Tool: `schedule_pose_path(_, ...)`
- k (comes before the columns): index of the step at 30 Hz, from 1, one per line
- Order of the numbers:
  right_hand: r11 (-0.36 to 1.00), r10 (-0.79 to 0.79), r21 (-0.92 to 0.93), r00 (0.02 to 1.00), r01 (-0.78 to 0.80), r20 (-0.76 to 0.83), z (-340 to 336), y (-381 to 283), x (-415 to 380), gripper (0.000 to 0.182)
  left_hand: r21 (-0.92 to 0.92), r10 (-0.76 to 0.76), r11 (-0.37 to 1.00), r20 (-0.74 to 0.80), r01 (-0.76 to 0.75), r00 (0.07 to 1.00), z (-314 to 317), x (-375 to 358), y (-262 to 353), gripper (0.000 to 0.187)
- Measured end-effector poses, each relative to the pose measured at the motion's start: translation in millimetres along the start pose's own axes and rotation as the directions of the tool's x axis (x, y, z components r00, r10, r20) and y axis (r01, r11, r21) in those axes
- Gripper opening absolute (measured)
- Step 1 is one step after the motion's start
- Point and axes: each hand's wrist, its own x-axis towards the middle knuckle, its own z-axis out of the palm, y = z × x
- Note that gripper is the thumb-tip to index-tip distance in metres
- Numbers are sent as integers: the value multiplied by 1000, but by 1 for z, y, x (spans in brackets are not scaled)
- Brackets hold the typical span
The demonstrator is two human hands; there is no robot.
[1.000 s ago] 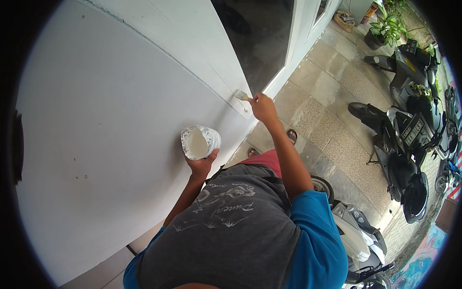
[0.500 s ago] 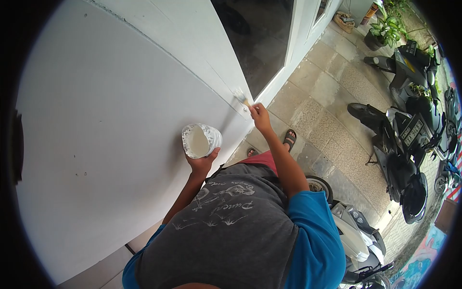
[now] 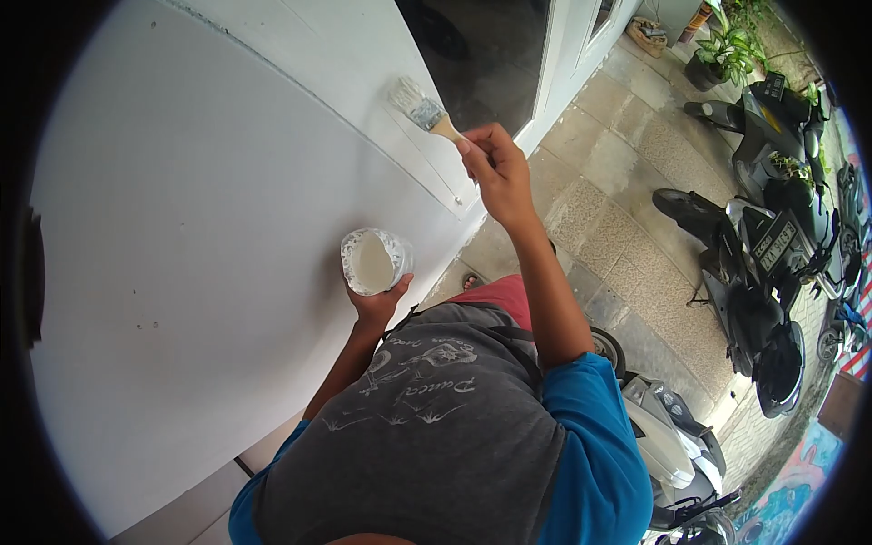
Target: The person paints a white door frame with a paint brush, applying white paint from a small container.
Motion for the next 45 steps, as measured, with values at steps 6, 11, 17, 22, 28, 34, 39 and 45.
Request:
schedule_pose_path(6,957,288,37,958,-287,-18,-36,187,-21,16,-85,48,995,9,-47,999,5,7,10,95)
schedule_pose_path(11,729,372,-509,890,-457,-266,-76,290,-57,28,-91,50,995,-8,-50,999,5,7,12,94)
schedule_pose_path(17,480,355,-799,913,-363,-202,-55,213,-11,35,-61,41,997,-31,-43,999,5,4,11,94)
schedule_pose_path(22,672,241,-692,962,-263,-131,-27,25,20,27,-32,56,998,-32,-57,998,5,4,12,94)
schedule_pose_path(28,999,36,-32,998,-35,55,-24,65,23,15,-26,25,999,-38,-26,999,5,1,3,95)
schedule_pose_path(34,832,394,-369,910,-413,-129,-75,251,-48,26,-37,60,997,-55,-62,997,8,2,8,94)
schedule_pose_path(39,582,323,-703,910,-409,-262,-75,249,-27,33,-55,31,998,-41,-33,999,7,2,13,93)
schedule_pose_path(45,768,280,-573,955,-286,-101,-32,18,24,29,-60,3,998,-16,-4,1000,6,0,9,94)
